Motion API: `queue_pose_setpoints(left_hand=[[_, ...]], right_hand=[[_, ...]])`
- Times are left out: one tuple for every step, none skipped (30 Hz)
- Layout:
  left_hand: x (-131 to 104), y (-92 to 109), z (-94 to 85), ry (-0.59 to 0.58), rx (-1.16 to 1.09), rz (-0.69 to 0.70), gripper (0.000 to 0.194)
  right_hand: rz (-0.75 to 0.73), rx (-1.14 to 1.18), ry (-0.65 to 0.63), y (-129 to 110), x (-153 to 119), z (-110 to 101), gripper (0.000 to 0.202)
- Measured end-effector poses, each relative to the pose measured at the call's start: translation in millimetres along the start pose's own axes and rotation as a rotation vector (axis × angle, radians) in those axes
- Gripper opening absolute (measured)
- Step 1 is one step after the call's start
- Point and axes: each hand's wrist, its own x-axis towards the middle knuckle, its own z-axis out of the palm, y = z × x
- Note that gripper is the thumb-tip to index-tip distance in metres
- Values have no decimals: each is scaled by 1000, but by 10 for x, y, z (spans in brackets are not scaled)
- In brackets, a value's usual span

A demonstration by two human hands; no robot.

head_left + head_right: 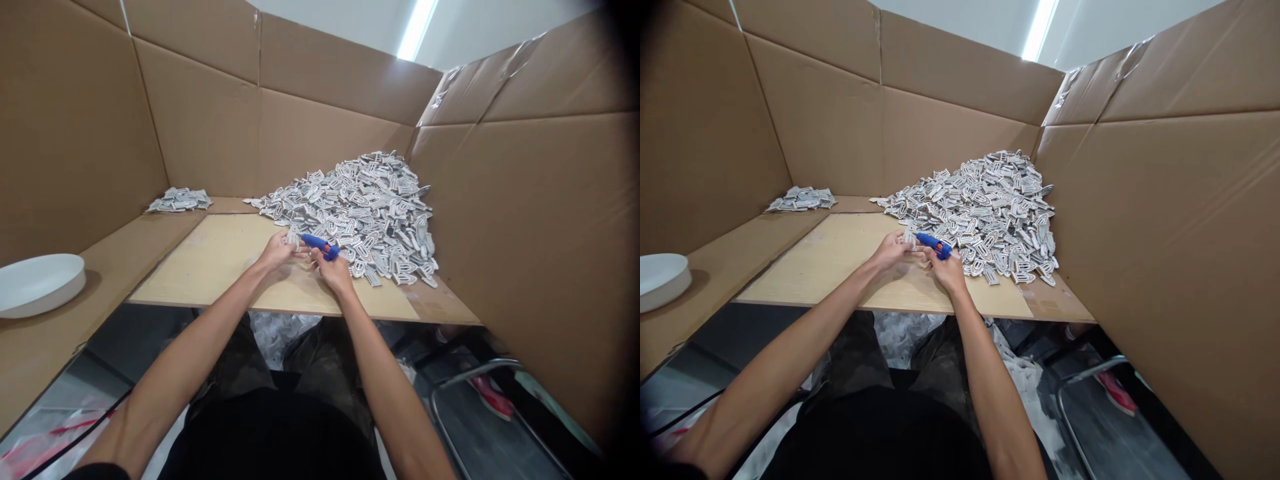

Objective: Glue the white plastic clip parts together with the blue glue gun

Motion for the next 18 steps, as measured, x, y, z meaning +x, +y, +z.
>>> queue_pose_setpoints(left_hand=[[-2, -4, 5, 0, 4, -5, 26], [-3, -7, 9, 2, 10, -7, 26], [-3, -10, 12, 2, 17, -6, 26], [-3, -14, 13, -1, 25, -1, 26], [-2, -19, 14, -6, 31, 6, 26], [-1, -24, 13, -12, 36, 10, 27], [2, -30, 12, -16, 37, 12, 28], [4, -36, 12, -16, 36, 12, 28], [8, -42, 11, -11, 36, 12, 29], [11, -48, 11, -2, 36, 15, 30], [13, -54, 10, 7, 37, 22, 31], [15, -59, 10, 15, 39, 32, 31], [16, -63, 9, 17, 42, 40, 32], [16, -66, 7, 13, 46, 45, 33], [15, -68, 5, 7, 48, 50, 33], [13, -69, 1, 0, 48, 52, 33], [11, -70, -3, -7, 48, 52, 34], [9, -71, -7, -14, 48, 51, 34]], right_hand=[[-3, -3, 0, 4, 3, 0, 62], [-6, -6, 1, 7, 6, 1, 62], [-9, -9, 2, 9, 9, 1, 61], [-12, -11, 4, 10, 12, 2, 60], [-14, -10, 7, 8, 13, 3, 60], [-16, -8, 9, 6, 14, 4, 59], [-16, -7, 11, 3, 13, 5, 59], [-15, -8, 13, 0, 11, 5, 58], [-10, -11, 15, -3, 8, 6, 58], [-4, -17, 16, -5, 5, 7, 57], [4, -25, 18, -4, 2, 7, 56], [10, -34, 20, -2, 0, 8, 56], [11, -44, 21, 2, -2, 8, 56], [9, -55, 22, 7, -2, 8, 56], [6, -67, 23, 13, -3, 7, 55], [3, -79, 27, 19, -3, 7, 55], [4, -92, 29, 23, -2, 7, 54], [6, -103, 31, 27, -2, 8, 53]])
